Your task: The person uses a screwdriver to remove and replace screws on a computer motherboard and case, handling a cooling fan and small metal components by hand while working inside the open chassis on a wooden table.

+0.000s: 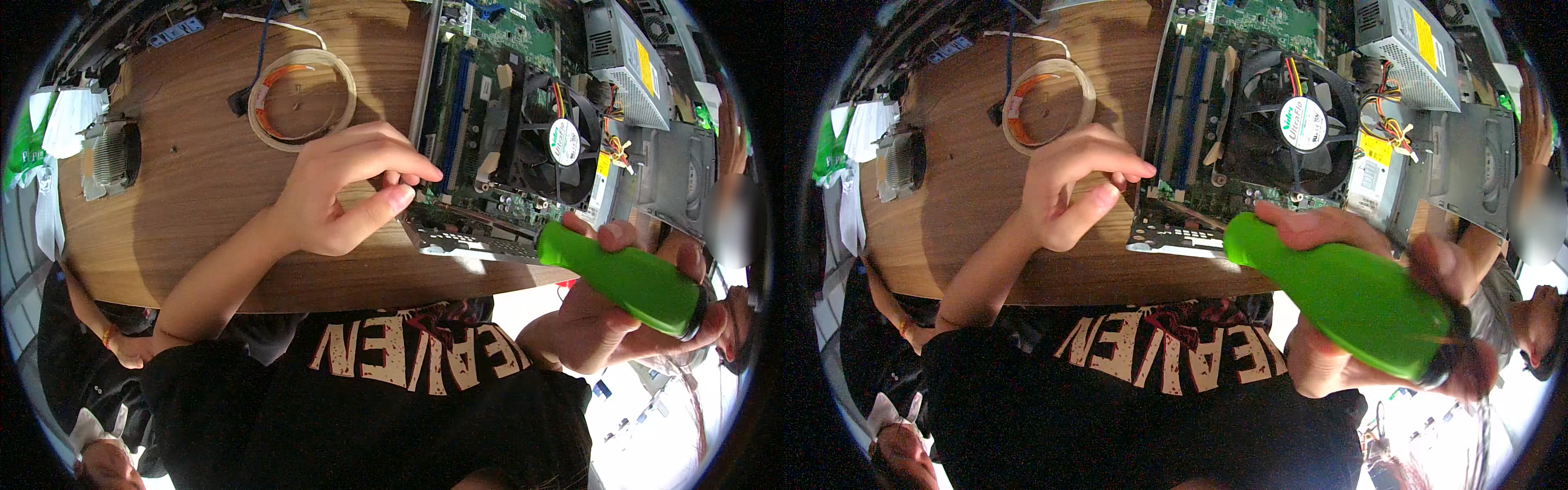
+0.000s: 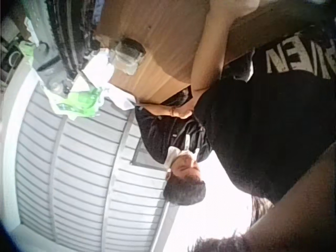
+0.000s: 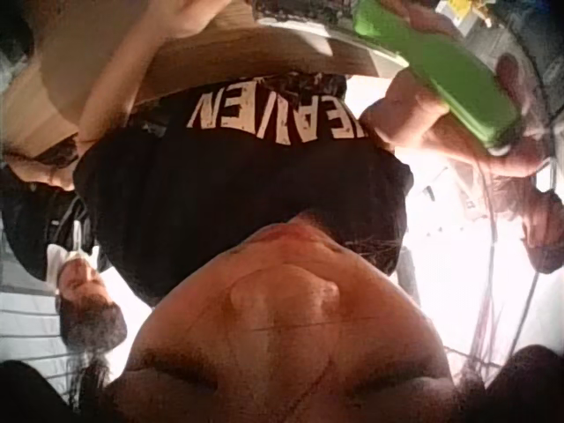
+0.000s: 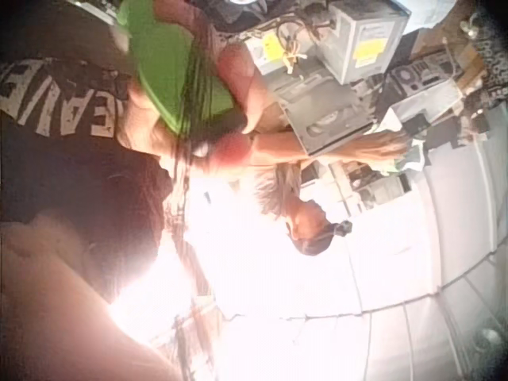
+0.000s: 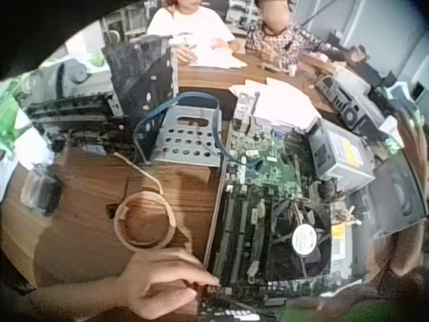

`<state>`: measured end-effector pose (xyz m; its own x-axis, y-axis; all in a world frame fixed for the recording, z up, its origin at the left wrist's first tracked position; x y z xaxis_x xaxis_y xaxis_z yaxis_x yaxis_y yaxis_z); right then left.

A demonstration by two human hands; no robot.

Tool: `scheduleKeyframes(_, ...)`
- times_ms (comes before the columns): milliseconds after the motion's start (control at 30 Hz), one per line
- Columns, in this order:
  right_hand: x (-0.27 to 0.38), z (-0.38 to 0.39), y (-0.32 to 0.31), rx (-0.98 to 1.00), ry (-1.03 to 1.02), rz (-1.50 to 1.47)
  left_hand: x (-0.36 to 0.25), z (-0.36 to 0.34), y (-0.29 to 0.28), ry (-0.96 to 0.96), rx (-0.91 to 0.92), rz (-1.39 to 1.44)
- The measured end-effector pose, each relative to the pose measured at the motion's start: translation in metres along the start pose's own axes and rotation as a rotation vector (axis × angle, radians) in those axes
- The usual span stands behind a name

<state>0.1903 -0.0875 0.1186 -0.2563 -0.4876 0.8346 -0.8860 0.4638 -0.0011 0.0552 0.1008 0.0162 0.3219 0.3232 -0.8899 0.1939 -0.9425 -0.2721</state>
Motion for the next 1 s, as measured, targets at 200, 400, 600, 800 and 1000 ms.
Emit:
scheduleKeyframes(200,0.003,-0.003,-0.004,-0.127,-0.018,-0.095,-0.005,-0.003,0.0,-0.045,0.041,-0.028)
scheduleKeyframes(400,-0.004,-0.005,0.001,-0.208,-0.022,-0.147,-0.01,-0.002,0.0,0.041,-0.034,-0.009)
scheduleKeyframes(600,-0.003,0.001,-0.015,-0.243,-0.02,-0.178,-0.02,-0.004,-0.027,-0.002,-0.156,-0.314)
scheduleKeyframes(800,0.007,0.009,-0.062,-0.284,-0.062,-0.123,-0.014,0.0,-0.092,-0.244,-0.366,-0.651)
scheduleKeyframes(1000,0.016,0.03,-0.088,-0.502,0.096,0.473,-0.003,0.008,-0.101,-0.348,-0.36,-0.576)
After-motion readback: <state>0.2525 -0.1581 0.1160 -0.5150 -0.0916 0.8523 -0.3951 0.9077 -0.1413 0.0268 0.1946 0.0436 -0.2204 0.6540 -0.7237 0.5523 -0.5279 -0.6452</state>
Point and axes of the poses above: each hand's wrist, its own z-axis away from the middle knuckle, its own y-axis out of the palm, x = y × z, the point moved 7 cm from there along -z, towards the middle knuckle, and after that the axes turned 11 degrees about x, right-handed, at the moved point
